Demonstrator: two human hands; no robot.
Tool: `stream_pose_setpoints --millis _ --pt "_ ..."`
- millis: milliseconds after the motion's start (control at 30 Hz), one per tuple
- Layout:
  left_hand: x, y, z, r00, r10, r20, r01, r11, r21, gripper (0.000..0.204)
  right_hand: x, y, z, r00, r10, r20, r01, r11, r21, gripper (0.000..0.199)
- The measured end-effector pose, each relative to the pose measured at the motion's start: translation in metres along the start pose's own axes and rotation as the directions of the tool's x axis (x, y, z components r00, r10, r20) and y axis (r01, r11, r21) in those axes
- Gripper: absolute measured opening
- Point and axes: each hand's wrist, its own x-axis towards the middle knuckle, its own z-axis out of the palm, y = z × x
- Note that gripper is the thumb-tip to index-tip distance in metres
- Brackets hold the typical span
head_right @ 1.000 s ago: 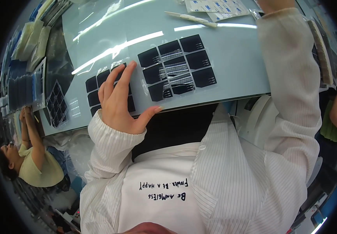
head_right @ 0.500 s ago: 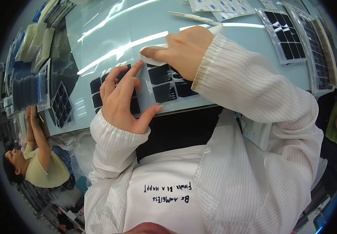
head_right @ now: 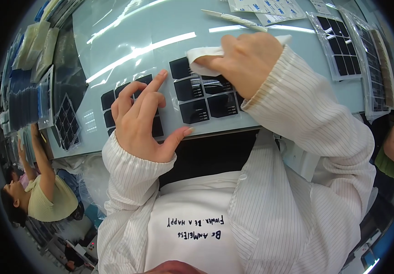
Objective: Peeling small black square labels or components from a transparent sheet at a precision workstation.
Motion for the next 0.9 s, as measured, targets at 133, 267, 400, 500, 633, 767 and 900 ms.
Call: stream_pose_setpoints --millis 133,267,400,500,633,767,900 --pt "0.001 0.001 -0.001 1.0 -0.006 0.03 0.006 1.0 -0.006 0.05 -0.016 0.007 -0.001 0.997 0.074 -0.013 -0.075 0.996 -0.042 0.026" --pt "0.0 0.0 0.0 1.0 0.001 0.014 -0.001 1.0 -0.003 0.049 -0.029 0.014 -0.003 0.991 0.13 -0.031 -0.131 0.989 -0.062 0.02" --pt "0.0 -0.001 0.001 1.0 0.005 0.018 -0.005 1.0 0.009 0.05 -0.043 0.026 -0.003 0.988 0.15 -0.021 -0.151 0.988 -0.022 0.02" --pt "0.0 -0.002 0.002 1.0 0.012 0.003 -0.012 1.0 0.002 0.05 -0.054 0.033 0.001 0.98 0.199 -0.015 -0.199 0.979 -0.051 0.023" --pt "0.0 -0.001 0.001 1.0 0.009 0.013 -0.009 1.0 0.019 0.05 -0.064 0.041 0.002 0.977 0.212 -0.013 -0.212 0.975 -0.07 0.026" --pt "0.001 0.0 0.002 1.0 0.015 0.004 -0.015 1.0 0.025 0.051 -0.065 0.044 -0.006 0.975 0.206 -0.086 -0.213 0.974 -0.076 0.027" --pt "0.0 -0.002 0.003 1.0 0.023 -0.017 -0.023 1.0 0.006 0.072 -0.052 0.03 -0.021 0.981 0.188 -0.053 -0.189 0.982 -0.025 0.027"
